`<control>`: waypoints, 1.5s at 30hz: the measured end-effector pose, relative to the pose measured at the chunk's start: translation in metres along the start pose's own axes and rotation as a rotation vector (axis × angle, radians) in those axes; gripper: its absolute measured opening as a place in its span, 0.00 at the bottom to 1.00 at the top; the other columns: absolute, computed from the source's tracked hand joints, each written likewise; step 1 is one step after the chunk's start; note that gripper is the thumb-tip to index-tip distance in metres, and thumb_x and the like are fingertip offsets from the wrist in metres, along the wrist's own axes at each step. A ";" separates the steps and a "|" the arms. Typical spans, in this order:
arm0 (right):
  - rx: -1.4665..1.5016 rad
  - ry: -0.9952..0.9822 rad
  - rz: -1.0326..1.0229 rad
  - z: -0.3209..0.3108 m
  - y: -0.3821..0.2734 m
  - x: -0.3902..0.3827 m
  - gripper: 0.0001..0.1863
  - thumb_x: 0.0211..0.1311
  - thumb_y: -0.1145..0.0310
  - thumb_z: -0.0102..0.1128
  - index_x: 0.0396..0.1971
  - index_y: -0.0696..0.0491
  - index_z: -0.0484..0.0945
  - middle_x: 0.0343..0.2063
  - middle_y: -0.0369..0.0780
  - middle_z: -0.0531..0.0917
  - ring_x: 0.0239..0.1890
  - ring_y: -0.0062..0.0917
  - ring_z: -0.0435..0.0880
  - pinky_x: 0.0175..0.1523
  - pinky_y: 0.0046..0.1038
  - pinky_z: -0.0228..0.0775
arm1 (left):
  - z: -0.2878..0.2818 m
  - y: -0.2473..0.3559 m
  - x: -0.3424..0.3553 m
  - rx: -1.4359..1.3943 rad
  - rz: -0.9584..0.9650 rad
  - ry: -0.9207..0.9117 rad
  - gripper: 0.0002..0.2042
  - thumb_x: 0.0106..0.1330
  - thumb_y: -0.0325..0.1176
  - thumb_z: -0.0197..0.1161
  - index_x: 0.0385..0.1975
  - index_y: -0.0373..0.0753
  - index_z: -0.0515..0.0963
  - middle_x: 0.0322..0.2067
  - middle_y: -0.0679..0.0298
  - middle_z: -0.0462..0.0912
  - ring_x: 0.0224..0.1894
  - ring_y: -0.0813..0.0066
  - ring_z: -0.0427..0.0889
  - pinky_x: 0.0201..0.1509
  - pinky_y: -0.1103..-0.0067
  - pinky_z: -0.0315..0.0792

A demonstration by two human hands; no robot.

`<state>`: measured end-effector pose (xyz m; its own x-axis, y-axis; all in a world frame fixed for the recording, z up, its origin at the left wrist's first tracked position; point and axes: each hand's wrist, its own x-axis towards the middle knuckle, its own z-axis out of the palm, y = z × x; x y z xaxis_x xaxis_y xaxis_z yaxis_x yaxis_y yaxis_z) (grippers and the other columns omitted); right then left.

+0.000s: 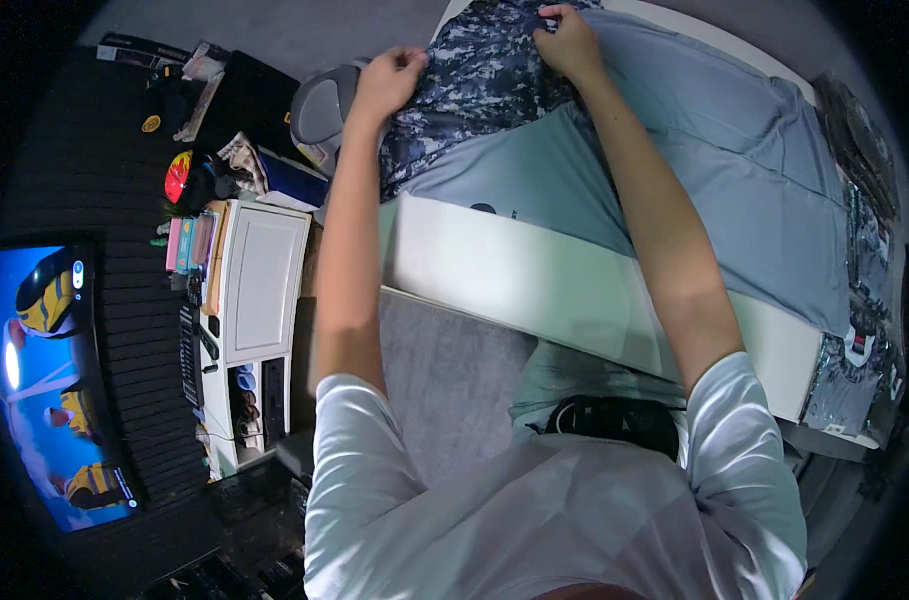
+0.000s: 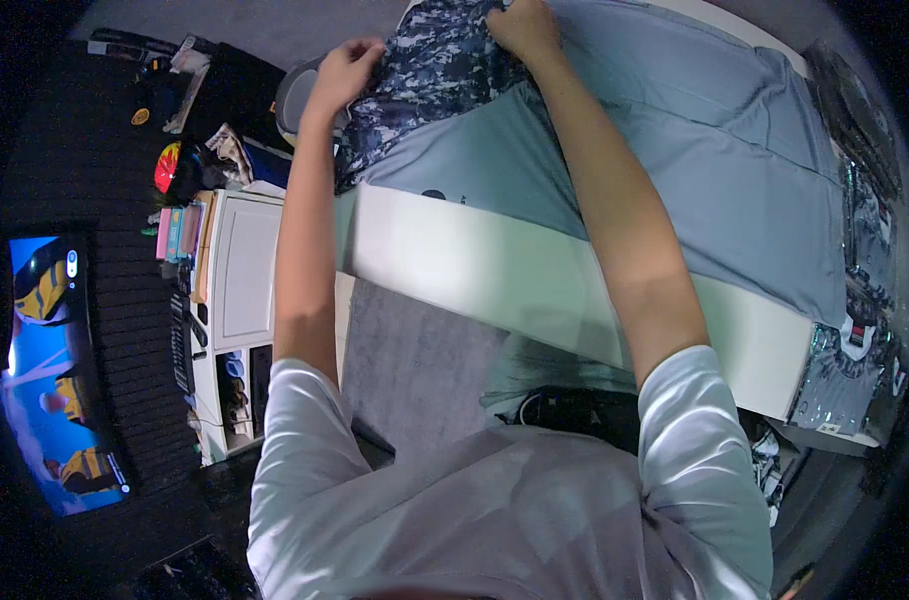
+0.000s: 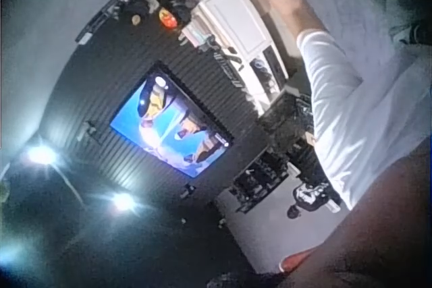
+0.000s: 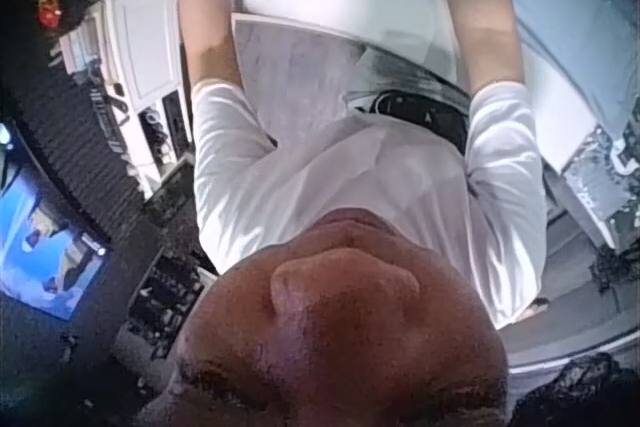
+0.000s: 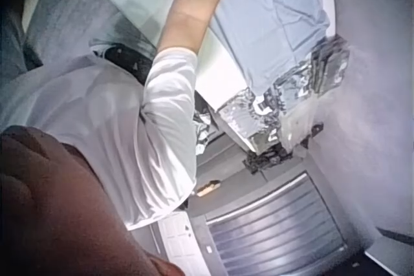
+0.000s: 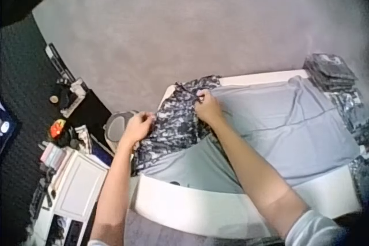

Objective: Folding a camouflage-patterned shirt and placing it into a clear plastic adhesive bag.

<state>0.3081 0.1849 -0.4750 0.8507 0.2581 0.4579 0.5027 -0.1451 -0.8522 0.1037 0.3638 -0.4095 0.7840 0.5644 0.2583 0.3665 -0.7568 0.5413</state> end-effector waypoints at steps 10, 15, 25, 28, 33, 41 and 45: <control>-0.026 -0.121 0.071 -0.012 0.038 0.019 0.19 0.52 0.61 0.70 0.45 0.49 0.84 0.42 0.48 0.87 0.46 0.37 0.87 0.50 0.36 0.77 | 0.060 0.006 0.089 0.132 0.021 0.115 0.22 0.64 0.49 0.65 0.41 0.32 0.80 0.38 0.44 0.85 0.50 0.47 0.83 0.56 0.64 0.74; -0.163 -0.040 0.006 -0.014 0.033 0.009 0.17 0.54 0.61 0.70 0.42 0.53 0.85 0.37 0.49 0.87 0.40 0.41 0.87 0.48 0.37 0.78 | 0.071 0.018 0.082 0.038 0.178 0.236 0.15 0.68 0.39 0.61 0.46 0.35 0.74 0.33 0.48 0.86 0.42 0.44 0.84 0.49 0.60 0.74; 0.451 -0.101 0.144 -0.023 -0.007 0.011 0.11 0.56 0.79 0.63 0.39 0.54 0.82 0.26 0.41 0.86 0.29 0.22 0.85 0.34 0.25 0.76 | 0.045 0.031 0.073 -0.060 0.287 0.275 0.11 0.65 0.30 0.61 0.47 0.40 0.79 0.29 0.58 0.86 0.35 0.61 0.85 0.42 0.69 0.76; 0.480 -0.147 -0.046 -0.025 -0.010 0.023 0.10 0.56 0.79 0.63 0.38 0.55 0.82 0.27 0.41 0.86 0.29 0.22 0.85 0.34 0.26 0.76 | 0.027 0.028 0.068 -0.215 0.246 0.316 0.14 0.64 0.25 0.63 0.49 0.39 0.82 0.28 0.65 0.85 0.30 0.76 0.82 0.39 0.78 0.74; 0.457 -0.565 -0.197 -0.080 -0.041 0.005 0.17 0.52 0.77 0.71 0.45 0.53 0.84 0.40 0.34 0.87 0.41 0.19 0.84 0.47 0.22 0.75 | -0.018 0.020 0.014 -0.591 0.146 0.009 0.16 0.64 0.22 0.65 0.53 0.35 0.82 0.34 0.69 0.86 0.34 0.83 0.80 0.42 0.84 0.74; -0.137 -0.791 -0.575 -0.189 -0.055 -0.090 0.22 0.53 0.68 0.72 0.49 0.53 0.81 0.50 0.42 0.81 0.56 0.38 0.77 0.61 0.37 0.70 | -0.054 -0.019 -0.151 0.031 -0.039 -0.007 0.19 0.64 0.37 0.68 0.49 0.30 0.80 0.39 0.52 0.86 0.41 0.67 0.86 0.49 0.75 0.76; -0.404 -0.619 -0.500 -0.201 -0.027 -0.098 0.18 0.63 0.62 0.63 0.51 0.53 0.80 0.48 0.41 0.80 0.56 0.40 0.76 0.60 0.38 0.68 | -0.044 -0.045 -0.182 0.047 -0.084 0.052 0.18 0.64 0.40 0.69 0.44 0.30 0.81 0.34 0.54 0.84 0.36 0.67 0.84 0.44 0.74 0.75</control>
<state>0.2421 -0.0288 -0.4462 0.3404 0.8343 0.4337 0.9082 -0.1724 -0.3813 -0.0775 0.3097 -0.4455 0.7228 0.6419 0.2560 0.4539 -0.7203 0.5246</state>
